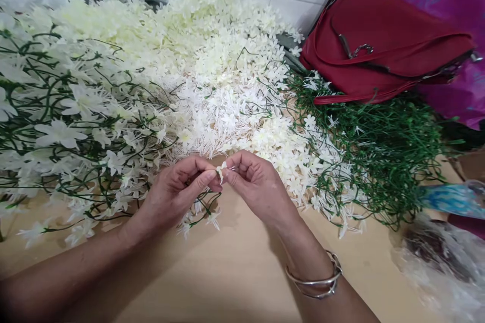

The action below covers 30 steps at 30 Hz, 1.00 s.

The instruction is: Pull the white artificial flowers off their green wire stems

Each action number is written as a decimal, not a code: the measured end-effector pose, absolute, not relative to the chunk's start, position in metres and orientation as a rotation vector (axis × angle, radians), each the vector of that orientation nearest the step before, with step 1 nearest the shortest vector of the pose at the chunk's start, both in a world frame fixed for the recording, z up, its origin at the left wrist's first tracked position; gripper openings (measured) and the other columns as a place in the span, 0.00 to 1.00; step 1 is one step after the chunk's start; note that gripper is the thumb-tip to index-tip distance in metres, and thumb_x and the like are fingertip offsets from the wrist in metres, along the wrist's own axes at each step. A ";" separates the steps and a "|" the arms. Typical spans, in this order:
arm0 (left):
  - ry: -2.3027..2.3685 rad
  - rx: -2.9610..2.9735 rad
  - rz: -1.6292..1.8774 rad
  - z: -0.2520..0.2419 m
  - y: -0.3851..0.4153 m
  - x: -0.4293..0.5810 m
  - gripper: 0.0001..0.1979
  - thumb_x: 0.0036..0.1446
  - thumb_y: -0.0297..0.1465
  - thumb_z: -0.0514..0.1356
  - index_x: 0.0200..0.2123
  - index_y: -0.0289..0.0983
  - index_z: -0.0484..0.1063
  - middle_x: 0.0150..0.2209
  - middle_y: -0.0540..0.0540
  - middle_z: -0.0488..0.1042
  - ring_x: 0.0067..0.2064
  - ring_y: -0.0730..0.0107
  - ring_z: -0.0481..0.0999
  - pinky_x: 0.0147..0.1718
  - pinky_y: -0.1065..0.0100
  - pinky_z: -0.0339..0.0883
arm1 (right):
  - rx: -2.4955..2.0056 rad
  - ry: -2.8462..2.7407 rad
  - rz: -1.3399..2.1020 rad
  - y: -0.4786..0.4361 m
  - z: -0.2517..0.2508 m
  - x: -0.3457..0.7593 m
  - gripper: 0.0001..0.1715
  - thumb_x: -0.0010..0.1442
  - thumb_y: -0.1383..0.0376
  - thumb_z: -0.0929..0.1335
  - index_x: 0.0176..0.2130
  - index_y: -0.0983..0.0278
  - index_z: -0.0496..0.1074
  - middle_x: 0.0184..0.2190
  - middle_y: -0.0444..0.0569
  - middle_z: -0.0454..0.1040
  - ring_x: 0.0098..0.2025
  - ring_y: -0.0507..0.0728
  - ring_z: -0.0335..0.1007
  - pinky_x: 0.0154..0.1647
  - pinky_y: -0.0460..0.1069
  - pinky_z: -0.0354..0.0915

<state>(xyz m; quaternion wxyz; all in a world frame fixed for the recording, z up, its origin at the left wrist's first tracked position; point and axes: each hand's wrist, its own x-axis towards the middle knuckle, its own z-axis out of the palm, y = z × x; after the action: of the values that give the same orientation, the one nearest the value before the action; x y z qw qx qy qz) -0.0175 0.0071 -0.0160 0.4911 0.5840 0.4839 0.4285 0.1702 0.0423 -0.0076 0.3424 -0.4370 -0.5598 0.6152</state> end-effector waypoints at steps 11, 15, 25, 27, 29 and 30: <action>1.118 1.328 1.050 -0.016 0.006 -0.015 0.11 0.72 0.39 0.58 0.39 0.38 0.71 0.36 0.46 0.81 0.39 0.68 0.82 0.40 0.67 0.74 | -1.046 -1.334 1.684 0.045 -0.005 0.177 0.22 0.58 0.50 0.78 0.47 0.59 0.76 0.34 0.43 0.75 0.36 0.54 0.69 0.42 0.50 0.64; 1.097 1.343 1.065 -0.017 0.007 -0.016 0.10 0.71 0.37 0.58 0.39 0.37 0.71 0.37 0.45 0.80 0.38 0.69 0.82 0.39 0.68 0.74 | -1.112 -1.378 1.634 0.044 -0.007 0.174 0.23 0.55 0.48 0.79 0.41 0.60 0.76 0.31 0.43 0.75 0.35 0.55 0.68 0.39 0.51 0.62; 1.189 1.454 1.006 -0.014 0.008 -0.018 0.09 0.71 0.34 0.57 0.38 0.38 0.72 0.33 0.49 0.80 0.36 0.70 0.79 0.39 0.67 0.69 | -1.155 -1.433 1.594 0.044 -0.011 0.174 0.22 0.56 0.47 0.78 0.37 0.61 0.75 0.25 0.40 0.69 0.29 0.53 0.61 0.33 0.49 0.56; 1.194 1.445 1.002 -0.013 0.007 -0.018 0.10 0.72 0.35 0.57 0.38 0.38 0.72 0.33 0.49 0.79 0.36 0.70 0.78 0.39 0.68 0.69 | -1.136 -1.408 1.602 0.044 -0.011 0.173 0.21 0.57 0.49 0.78 0.37 0.61 0.76 0.26 0.41 0.71 0.31 0.53 0.63 0.34 0.49 0.57; 1.191 1.431 1.002 -0.014 0.007 -0.018 0.10 0.72 0.36 0.56 0.38 0.38 0.72 0.34 0.50 0.79 0.37 0.71 0.78 0.40 0.68 0.68 | -1.106 -1.376 1.611 0.044 -0.011 0.172 0.19 0.57 0.51 0.78 0.36 0.61 0.76 0.28 0.41 0.72 0.31 0.52 0.64 0.35 0.49 0.59; 1.187 1.425 1.003 -0.014 0.007 -0.018 0.10 0.72 0.36 0.56 0.38 0.38 0.72 0.34 0.50 0.79 0.38 0.71 0.78 0.40 0.68 0.68 | -1.090 -1.360 1.621 0.044 -0.011 0.172 0.17 0.57 0.52 0.78 0.36 0.61 0.76 0.28 0.41 0.73 0.31 0.52 0.65 0.36 0.49 0.60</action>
<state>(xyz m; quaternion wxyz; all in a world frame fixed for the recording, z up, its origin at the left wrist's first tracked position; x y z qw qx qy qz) -0.0176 0.0070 -0.0139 0.4939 0.5878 0.4893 0.4138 0.1717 0.0436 -0.0110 0.3715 -0.4252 -0.5305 0.6323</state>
